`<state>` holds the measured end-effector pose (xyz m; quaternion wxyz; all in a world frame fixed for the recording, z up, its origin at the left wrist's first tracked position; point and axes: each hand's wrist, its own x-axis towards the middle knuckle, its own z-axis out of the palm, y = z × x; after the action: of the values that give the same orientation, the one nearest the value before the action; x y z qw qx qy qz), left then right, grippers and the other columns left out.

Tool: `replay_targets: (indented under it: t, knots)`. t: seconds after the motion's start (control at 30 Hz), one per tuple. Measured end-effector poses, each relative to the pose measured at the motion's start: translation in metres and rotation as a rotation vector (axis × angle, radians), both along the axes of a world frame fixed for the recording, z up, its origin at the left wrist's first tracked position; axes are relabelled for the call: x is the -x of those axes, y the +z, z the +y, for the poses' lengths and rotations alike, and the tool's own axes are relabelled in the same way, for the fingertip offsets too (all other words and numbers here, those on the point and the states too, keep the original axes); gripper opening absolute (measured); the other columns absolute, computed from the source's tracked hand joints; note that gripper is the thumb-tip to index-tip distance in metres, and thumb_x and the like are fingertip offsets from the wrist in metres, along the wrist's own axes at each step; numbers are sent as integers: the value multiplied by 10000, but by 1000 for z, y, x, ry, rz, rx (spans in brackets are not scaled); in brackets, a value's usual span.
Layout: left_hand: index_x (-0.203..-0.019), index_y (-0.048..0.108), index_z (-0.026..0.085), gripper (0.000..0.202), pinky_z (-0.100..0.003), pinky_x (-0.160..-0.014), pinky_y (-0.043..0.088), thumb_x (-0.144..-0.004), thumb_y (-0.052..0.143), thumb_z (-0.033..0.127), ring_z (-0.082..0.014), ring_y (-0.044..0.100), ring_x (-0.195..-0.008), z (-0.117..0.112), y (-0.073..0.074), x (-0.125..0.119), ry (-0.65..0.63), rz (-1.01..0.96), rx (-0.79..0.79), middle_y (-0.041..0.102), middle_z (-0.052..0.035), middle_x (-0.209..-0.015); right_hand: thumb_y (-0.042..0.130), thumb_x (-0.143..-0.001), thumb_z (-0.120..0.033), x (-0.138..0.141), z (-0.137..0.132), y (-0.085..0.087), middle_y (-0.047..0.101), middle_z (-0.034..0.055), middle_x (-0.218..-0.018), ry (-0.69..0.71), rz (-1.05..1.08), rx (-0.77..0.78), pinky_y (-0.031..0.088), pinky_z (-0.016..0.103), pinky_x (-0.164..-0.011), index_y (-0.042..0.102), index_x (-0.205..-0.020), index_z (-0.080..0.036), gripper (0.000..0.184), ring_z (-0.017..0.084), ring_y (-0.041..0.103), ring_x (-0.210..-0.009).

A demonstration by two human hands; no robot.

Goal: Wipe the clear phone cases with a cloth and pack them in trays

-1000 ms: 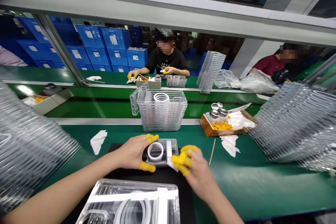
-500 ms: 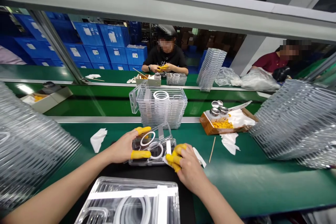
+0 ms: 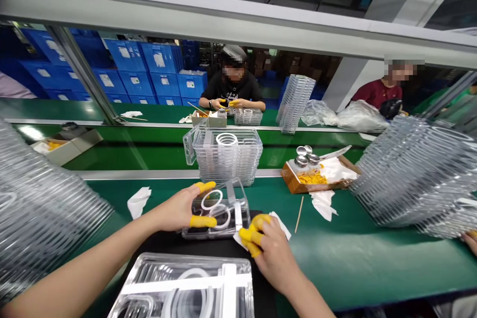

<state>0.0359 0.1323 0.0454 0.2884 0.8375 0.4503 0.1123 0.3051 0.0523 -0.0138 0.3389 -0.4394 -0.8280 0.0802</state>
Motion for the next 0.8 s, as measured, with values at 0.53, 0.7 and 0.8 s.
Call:
replay_targets:
  t: [0.53, 0.7, 0.8]
  knots:
    - [-1501, 240, 217, 958, -402, -1011, 438, -714, 702, 508, -322, 507, -1227, -16, 55, -6, -171, 289, -194, 504, -117, -1348, 660, -769, -446, -53, -5, -57, 694, 75, -963, -734, 635, 29, 537, 382, -804, 756, -905, -215, 285, 242, 662, -865]
    - [-1442, 376, 392, 835, -386, -943, 495, -705, 692, 621, -337, 575, -1154, -73, 108, 19, -232, 117, -198, 557, -25, -1350, 663, -790, -454, -57, -6, -66, 716, 103, -988, -704, 699, 69, 553, 410, -818, 730, -961, -179, 331, 259, 684, -890]
    - [-1392, 484, 363, 735, -408, -921, 505, -726, 665, 616, -352, 620, -1095, -97, 109, 18, -337, 151, -24, 631, -48, -1290, 651, -814, -472, -55, -7, -59, 723, 107, -964, -637, 690, 75, 568, 404, -796, 726, -957, -173, 340, 262, 696, -872]
